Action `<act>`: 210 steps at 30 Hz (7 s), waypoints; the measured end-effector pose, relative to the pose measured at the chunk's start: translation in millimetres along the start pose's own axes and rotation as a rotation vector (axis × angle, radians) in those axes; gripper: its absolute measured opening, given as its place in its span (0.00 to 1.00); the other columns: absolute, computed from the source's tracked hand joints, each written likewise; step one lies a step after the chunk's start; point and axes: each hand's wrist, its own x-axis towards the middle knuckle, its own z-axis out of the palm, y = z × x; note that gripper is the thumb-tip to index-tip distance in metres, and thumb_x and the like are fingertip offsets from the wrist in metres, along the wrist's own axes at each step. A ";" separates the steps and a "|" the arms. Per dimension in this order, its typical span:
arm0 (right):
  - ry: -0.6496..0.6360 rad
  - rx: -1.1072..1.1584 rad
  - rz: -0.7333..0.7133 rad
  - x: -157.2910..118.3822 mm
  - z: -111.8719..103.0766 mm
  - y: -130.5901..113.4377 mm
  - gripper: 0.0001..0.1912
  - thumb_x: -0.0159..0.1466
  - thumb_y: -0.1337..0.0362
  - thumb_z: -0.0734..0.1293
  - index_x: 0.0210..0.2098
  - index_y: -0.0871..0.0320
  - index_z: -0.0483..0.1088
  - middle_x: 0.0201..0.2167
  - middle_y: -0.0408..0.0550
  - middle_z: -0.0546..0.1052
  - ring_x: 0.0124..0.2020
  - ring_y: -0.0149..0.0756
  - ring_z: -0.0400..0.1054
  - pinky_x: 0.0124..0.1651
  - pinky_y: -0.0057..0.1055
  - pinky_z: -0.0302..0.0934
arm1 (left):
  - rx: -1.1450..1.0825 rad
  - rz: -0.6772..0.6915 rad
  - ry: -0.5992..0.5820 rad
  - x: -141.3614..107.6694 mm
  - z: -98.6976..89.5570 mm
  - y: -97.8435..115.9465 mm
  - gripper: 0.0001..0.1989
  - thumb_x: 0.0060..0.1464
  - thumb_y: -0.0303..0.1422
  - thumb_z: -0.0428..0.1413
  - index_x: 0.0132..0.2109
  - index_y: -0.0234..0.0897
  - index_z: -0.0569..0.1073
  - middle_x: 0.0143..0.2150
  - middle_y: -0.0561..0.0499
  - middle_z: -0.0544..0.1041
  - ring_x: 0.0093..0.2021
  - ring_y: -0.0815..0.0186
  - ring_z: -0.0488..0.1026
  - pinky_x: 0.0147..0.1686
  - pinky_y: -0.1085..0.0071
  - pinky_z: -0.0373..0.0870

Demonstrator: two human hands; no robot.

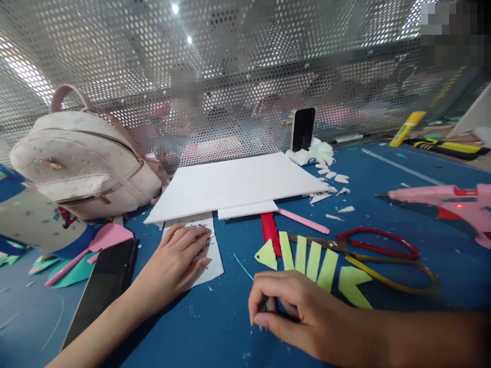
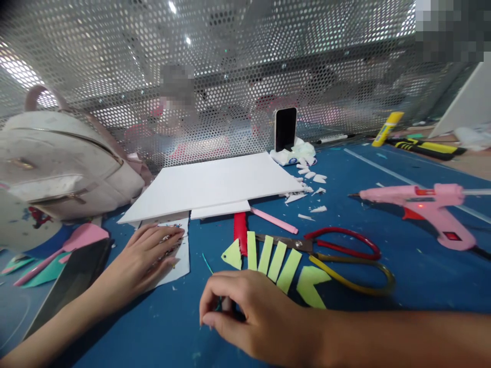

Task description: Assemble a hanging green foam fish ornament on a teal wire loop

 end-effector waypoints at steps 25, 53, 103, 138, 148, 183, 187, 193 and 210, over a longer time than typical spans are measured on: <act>0.001 -0.007 -0.003 0.6 -0.5 -2.7 0.03 0.66 0.69 0.66 0.35 0.58 0.72 0.30 0.41 0.72 0.27 0.26 0.61 0.29 0.25 0.55 | -0.228 -0.100 0.216 -0.4 3.3 6.1 0.07 0.66 0.29 0.52 0.46 0.41 0.75 0.42 0.50 0.81 0.43 0.61 0.77 0.44 0.61 0.72; 0.115 0.188 0.012 -3.0 1.3 6.0 0.03 0.67 0.64 0.66 0.37 0.57 0.70 0.26 0.38 0.69 0.24 0.25 0.57 0.25 0.23 0.51 | -0.782 -0.292 0.199 22.9 -10.6 85.1 0.05 0.58 0.26 0.55 0.33 0.38 0.72 0.33 0.54 0.77 0.34 0.69 0.75 0.36 0.73 0.70; 0.269 0.318 0.128 -5.4 0.5 11.9 0.08 0.65 0.68 0.65 0.31 0.55 0.61 0.25 0.36 0.61 0.23 0.26 0.54 0.25 0.26 0.50 | -1.320 -0.505 0.327 8.7 1.8 103.7 0.09 0.54 0.26 0.63 0.41 0.40 0.74 0.31 0.55 0.78 0.32 0.71 0.76 0.36 0.77 0.75; 0.106 -0.028 -0.084 -9.5 1.5 3.5 0.07 0.61 0.73 0.66 0.36 0.56 0.69 0.31 0.39 0.68 0.25 0.25 0.59 0.28 0.24 0.54 | -1.169 -0.380 0.259 1.9 -0.1 110.8 0.07 0.53 0.30 0.67 0.38 0.39 0.76 0.29 0.53 0.81 0.31 0.68 0.78 0.35 0.75 0.74; 0.059 -0.117 -0.006 -7.6 -3.4 -8.5 0.06 0.62 0.71 0.63 0.38 0.55 0.64 0.30 0.40 0.69 0.25 0.28 0.63 0.28 0.26 0.56 | -1.061 -0.208 0.358 -1.4 -7.1 116.6 0.04 0.55 0.28 0.65 0.34 0.38 0.76 0.29 0.52 0.79 0.30 0.69 0.77 0.33 0.76 0.73; 0.445 -1.401 -0.077 193.1 -202.9 -59.7 0.13 0.71 0.62 0.60 0.51 0.56 0.71 0.48 0.54 0.79 0.46 0.53 0.73 0.36 0.36 0.56 | -0.991 -0.043 0.394 -0.8 -1.0 114.0 0.04 0.57 0.23 0.62 0.39 0.36 0.76 0.33 0.51 0.79 0.32 0.72 0.76 0.36 0.80 0.72; 0.461 -1.372 -0.080 214.9 -224.9 -66.6 0.14 0.71 0.63 0.60 0.54 0.56 0.69 0.51 0.55 0.78 0.47 0.53 0.72 0.38 0.37 0.58 | -0.983 -0.042 0.393 -0.5 -0.6 113.6 0.04 0.57 0.23 0.62 0.39 0.35 0.76 0.32 0.50 0.79 0.31 0.71 0.76 0.34 0.79 0.73; 0.425 -1.321 -0.117 247.9 -255.4 -76.6 0.16 0.70 0.66 0.60 0.56 0.54 0.69 0.52 0.54 0.77 0.49 0.51 0.71 0.42 0.38 0.59 | -1.008 -0.063 0.388 1.8 -0.7 113.2 0.02 0.57 0.26 0.62 0.39 0.34 0.77 0.31 0.48 0.79 0.30 0.70 0.76 0.33 0.78 0.73; 0.807 -1.277 -0.101 287.7 -246.8 -37.4 0.22 0.70 0.57 0.58 0.60 0.58 0.61 0.59 0.65 0.65 0.58 0.62 0.55 0.52 0.53 0.55 | -1.071 -0.138 0.355 3.7 0.5 108.1 0.03 0.56 0.26 0.62 0.39 0.35 0.77 0.30 0.49 0.80 0.29 0.69 0.77 0.32 0.76 0.74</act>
